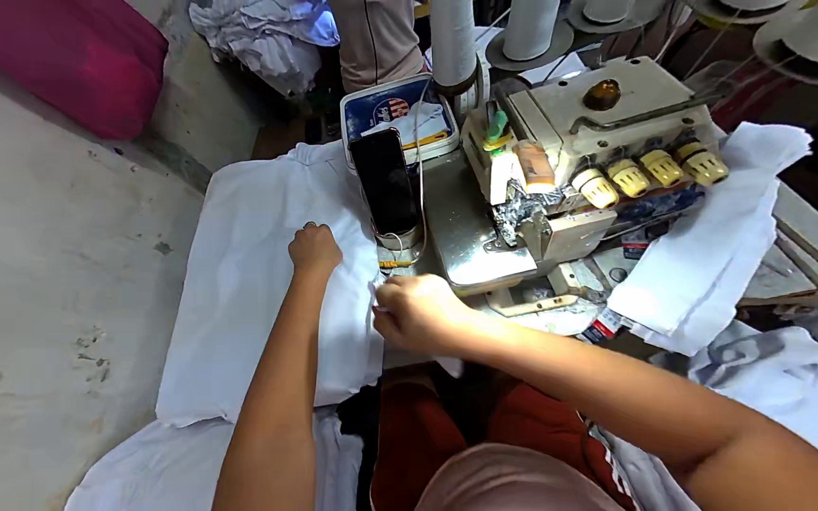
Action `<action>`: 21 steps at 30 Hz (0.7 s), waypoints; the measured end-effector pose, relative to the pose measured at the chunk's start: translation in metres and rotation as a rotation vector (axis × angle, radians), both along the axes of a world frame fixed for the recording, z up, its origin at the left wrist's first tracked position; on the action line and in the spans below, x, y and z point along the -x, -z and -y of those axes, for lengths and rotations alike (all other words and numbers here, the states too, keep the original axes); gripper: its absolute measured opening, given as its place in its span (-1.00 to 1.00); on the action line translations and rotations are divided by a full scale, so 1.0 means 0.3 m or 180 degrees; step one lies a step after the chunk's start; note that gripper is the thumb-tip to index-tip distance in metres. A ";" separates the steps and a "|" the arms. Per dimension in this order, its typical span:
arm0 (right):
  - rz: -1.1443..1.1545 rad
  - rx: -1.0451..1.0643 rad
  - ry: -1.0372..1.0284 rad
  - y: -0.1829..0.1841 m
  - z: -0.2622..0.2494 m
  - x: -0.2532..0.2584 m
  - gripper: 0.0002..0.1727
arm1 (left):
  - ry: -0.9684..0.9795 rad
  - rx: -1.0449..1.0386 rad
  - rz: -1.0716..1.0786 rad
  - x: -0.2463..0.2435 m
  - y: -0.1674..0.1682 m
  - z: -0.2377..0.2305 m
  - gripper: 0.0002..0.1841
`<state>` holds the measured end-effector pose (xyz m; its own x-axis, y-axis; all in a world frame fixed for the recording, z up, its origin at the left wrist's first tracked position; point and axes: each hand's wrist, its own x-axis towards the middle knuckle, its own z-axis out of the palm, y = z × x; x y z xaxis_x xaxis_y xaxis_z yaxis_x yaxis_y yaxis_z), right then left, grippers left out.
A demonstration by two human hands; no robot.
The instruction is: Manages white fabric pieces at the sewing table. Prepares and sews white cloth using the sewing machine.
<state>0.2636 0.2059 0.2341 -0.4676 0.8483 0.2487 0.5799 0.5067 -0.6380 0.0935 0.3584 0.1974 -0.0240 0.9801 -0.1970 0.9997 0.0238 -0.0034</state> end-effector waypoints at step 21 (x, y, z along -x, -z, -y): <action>-0.2185 0.0231 -0.1093 -0.182 -0.068 0.347 -0.72 | -0.2367 -0.3820 0.4580 0.624 -0.267 0.427 -0.53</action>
